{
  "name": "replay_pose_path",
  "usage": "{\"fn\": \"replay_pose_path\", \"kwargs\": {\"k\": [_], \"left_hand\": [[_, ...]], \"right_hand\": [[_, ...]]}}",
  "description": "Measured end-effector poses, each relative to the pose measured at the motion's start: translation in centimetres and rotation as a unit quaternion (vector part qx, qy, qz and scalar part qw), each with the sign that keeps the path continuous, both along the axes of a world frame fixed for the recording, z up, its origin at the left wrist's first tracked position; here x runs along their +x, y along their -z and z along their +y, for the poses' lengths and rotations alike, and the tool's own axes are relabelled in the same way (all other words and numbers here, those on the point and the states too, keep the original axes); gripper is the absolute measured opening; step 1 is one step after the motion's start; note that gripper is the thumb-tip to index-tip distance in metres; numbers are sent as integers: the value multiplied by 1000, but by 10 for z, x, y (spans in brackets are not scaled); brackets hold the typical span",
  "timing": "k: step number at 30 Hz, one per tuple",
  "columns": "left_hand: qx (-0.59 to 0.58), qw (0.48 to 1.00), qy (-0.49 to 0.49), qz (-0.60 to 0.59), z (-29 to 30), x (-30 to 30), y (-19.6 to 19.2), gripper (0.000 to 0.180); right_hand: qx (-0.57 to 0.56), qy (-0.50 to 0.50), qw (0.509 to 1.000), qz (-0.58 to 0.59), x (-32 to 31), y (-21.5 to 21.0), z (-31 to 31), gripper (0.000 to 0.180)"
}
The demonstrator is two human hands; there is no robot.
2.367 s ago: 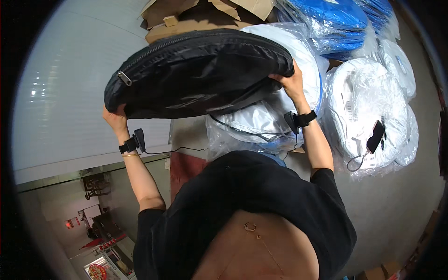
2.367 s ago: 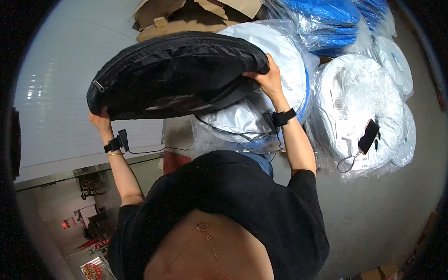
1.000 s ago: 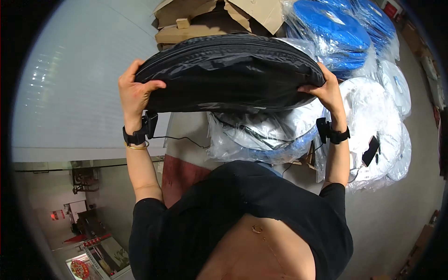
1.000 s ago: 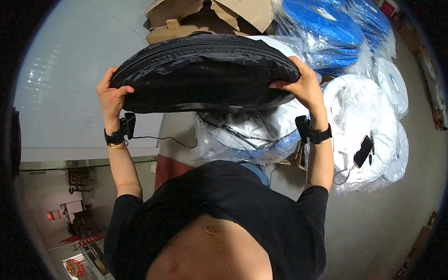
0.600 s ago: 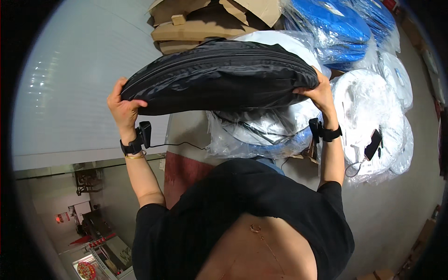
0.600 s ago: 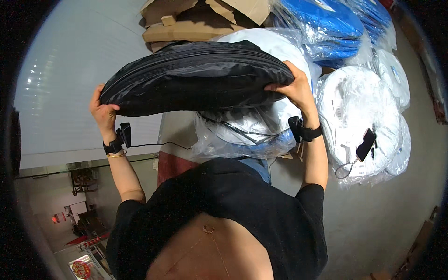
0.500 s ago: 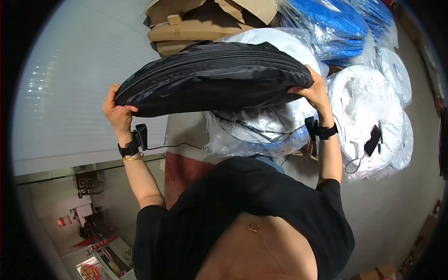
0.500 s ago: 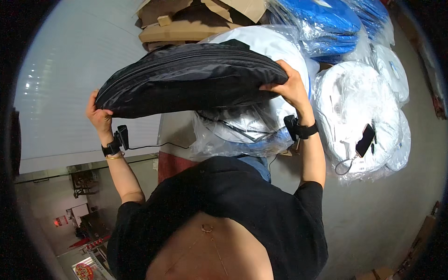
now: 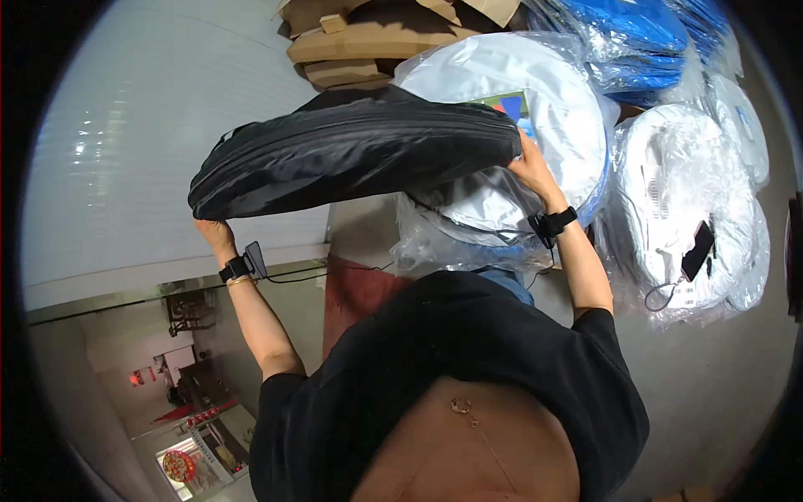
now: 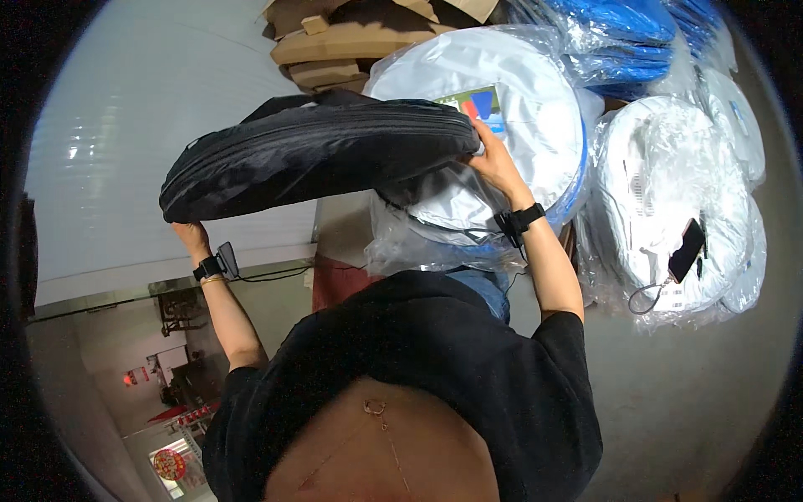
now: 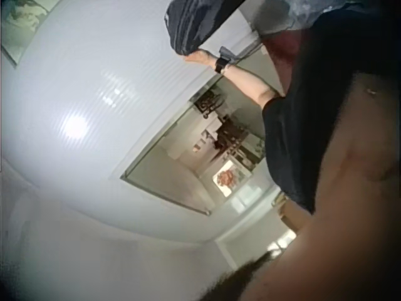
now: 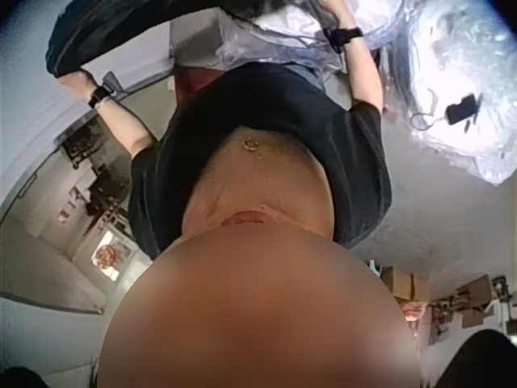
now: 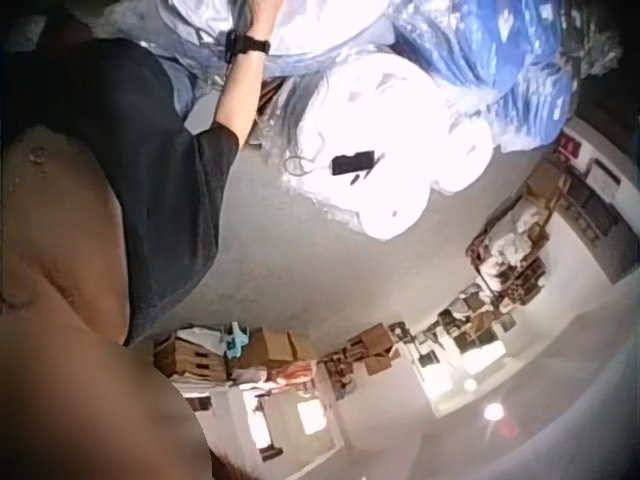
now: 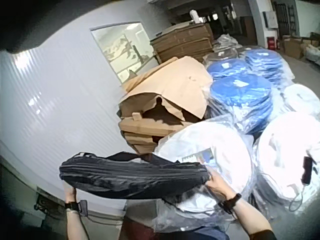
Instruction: Organizing and packaging circular objects into black bags and stacking them in a warehouse storage area.
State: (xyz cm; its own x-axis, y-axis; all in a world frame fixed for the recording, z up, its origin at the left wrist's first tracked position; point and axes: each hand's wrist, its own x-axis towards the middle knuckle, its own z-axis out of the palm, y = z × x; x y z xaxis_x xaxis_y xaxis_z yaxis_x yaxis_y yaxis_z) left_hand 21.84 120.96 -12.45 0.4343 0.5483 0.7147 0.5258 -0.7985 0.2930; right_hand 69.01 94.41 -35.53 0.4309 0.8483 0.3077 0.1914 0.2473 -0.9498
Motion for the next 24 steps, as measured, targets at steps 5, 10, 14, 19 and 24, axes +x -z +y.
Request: {"fn": "replay_pose_path", "kwargs": {"k": [5,10,14,19,24], "left_hand": [[-181,973,-51,-136,-14,-46,26,36],[-404,856,-130,-294,-48,-100,47,44],[-454,811,-157,-335,-77,-131,61,46],[-462,795,-154,-361,-117,-160,91,44],[-480,780,-126,-380,-137,-167,123,43]], "right_hand": [[23,18,1000,-10,-26,-11,24,48],[52,2,999,-7,-40,-26,36,44],[52,-23,998,-9,-51,-35,41,40],[84,-30,995,-36,-58,-40,34,34],[137,-30,989,-51,-74,-39,40,28]]}}
